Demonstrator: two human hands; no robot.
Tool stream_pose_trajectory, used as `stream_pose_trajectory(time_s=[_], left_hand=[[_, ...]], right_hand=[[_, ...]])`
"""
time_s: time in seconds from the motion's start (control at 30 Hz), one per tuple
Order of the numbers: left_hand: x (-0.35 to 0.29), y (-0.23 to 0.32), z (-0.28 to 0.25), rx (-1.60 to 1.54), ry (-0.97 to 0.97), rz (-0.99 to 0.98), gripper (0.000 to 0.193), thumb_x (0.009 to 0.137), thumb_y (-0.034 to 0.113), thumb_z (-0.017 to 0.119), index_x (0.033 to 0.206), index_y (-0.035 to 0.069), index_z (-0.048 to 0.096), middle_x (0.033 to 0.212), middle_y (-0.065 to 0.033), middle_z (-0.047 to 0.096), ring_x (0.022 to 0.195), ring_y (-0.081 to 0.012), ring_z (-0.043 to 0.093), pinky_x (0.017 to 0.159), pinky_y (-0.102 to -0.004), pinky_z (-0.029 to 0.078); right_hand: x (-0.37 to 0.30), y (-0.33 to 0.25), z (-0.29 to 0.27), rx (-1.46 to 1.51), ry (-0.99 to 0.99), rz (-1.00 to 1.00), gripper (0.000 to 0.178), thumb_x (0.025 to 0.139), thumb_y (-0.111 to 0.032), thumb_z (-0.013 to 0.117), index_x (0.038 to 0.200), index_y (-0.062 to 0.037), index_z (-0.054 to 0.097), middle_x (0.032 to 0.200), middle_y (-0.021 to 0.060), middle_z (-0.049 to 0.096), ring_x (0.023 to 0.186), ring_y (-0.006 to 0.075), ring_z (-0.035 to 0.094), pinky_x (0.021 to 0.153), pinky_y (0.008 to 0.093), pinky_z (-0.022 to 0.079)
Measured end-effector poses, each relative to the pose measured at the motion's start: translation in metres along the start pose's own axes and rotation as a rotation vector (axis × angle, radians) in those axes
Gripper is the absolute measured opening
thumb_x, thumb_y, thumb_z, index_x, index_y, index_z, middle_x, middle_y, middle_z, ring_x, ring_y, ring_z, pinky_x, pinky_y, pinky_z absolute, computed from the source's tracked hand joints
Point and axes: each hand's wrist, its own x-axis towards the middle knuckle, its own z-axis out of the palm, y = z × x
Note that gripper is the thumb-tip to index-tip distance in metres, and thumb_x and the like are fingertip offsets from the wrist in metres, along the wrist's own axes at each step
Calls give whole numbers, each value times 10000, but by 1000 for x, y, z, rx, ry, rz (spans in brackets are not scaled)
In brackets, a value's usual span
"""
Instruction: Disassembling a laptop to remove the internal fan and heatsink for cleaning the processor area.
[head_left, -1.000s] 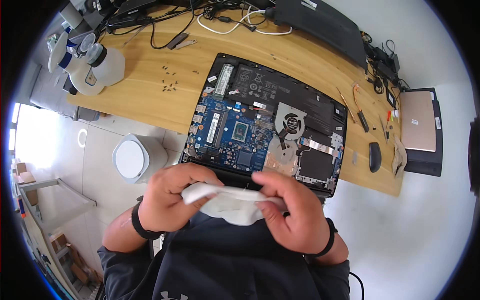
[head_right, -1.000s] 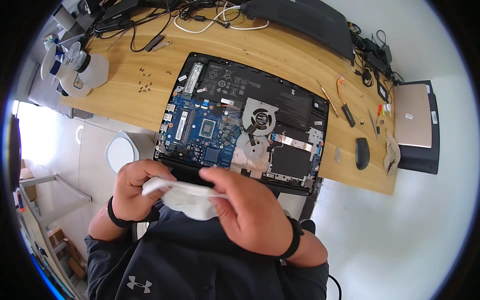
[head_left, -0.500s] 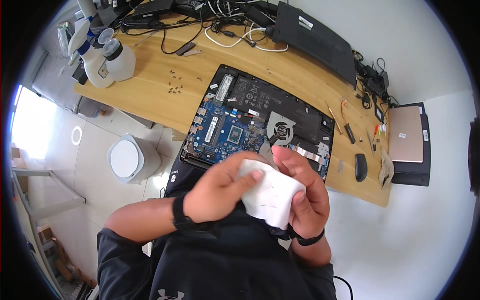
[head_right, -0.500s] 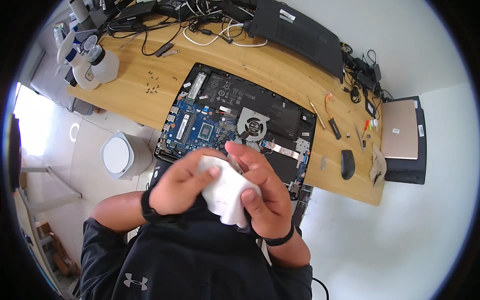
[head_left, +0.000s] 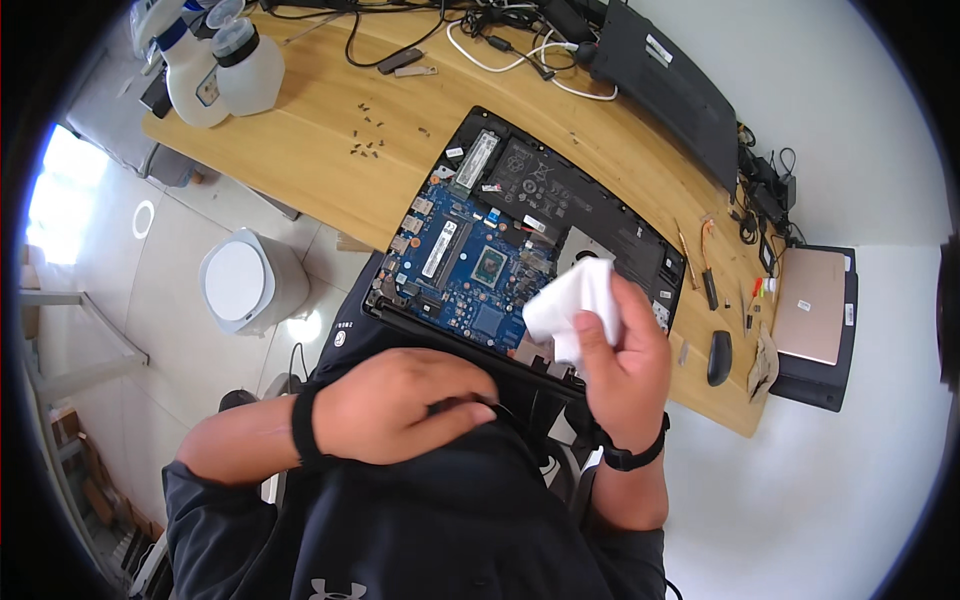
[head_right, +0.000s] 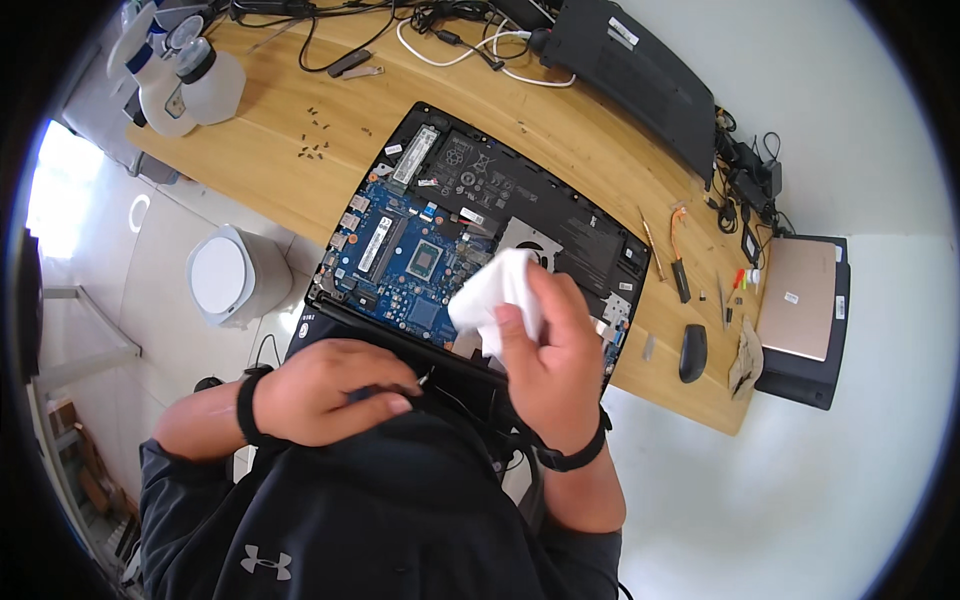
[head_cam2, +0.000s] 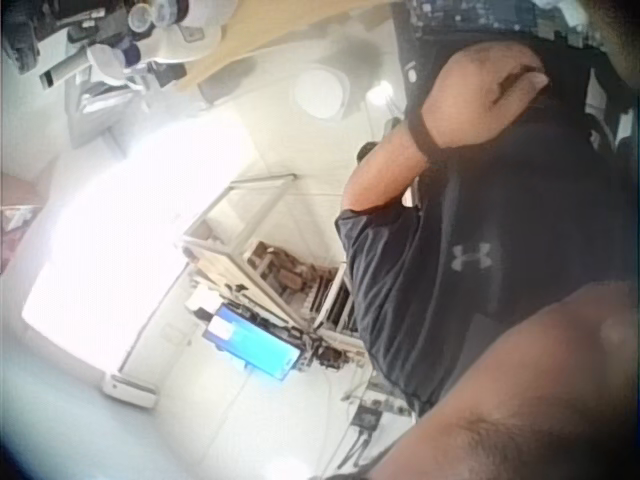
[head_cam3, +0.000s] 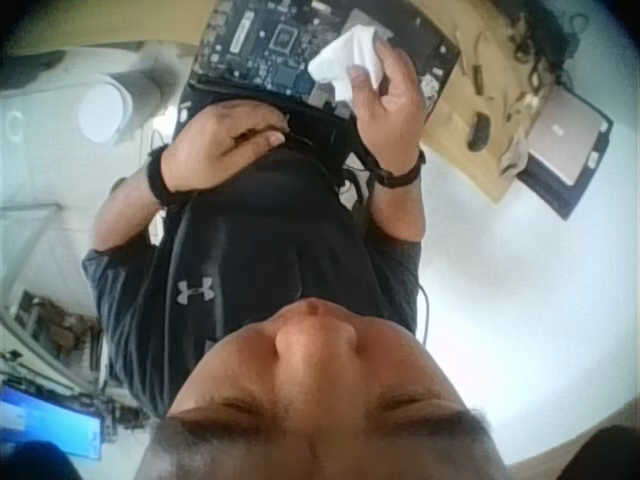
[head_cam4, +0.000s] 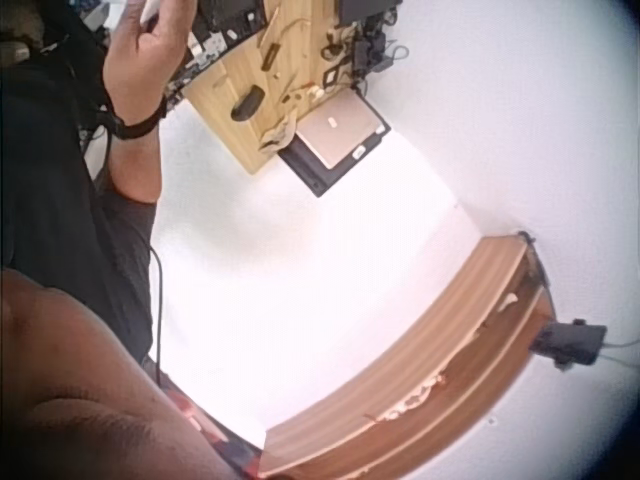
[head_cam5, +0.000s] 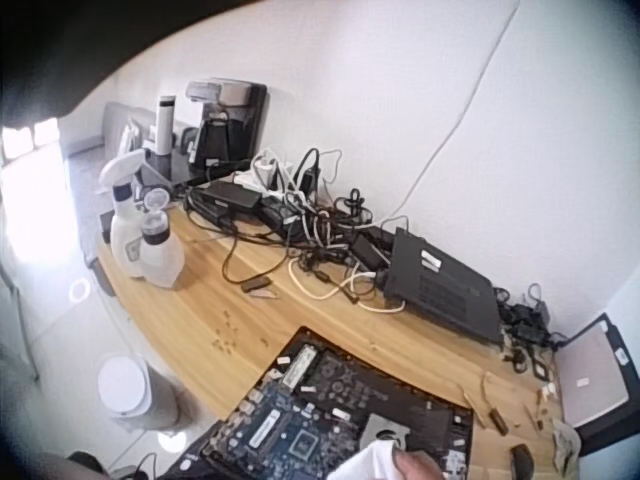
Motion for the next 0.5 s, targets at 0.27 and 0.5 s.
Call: stream_pose_trajectory(time_s=[0.27, 0.5], left_hand=[[-54, -20, -34, 87, 435, -331, 103, 998, 71, 617, 946, -3, 664, 846, -114, 695, 773, -252, 677, 709, -333, 519], [-61, -50, -50, 11, 562, -400, 289, 1055, 214, 534, 877, 4, 619, 804, -93, 658, 714, -208, 603, 688, -314, 469]], right_hand=[[34, -12, 37, -485, -384, -237, 380, 868, 58, 646, 1239, -12, 689, 899, 122, 546, 731, 310, 602, 633, 361, 487], [40, -22, 34, -641, -547, -257, 382, 827, 55, 662, 1186, -52, 736, 817, 91, 501, 660, 273, 571, 575, 380, 449]])
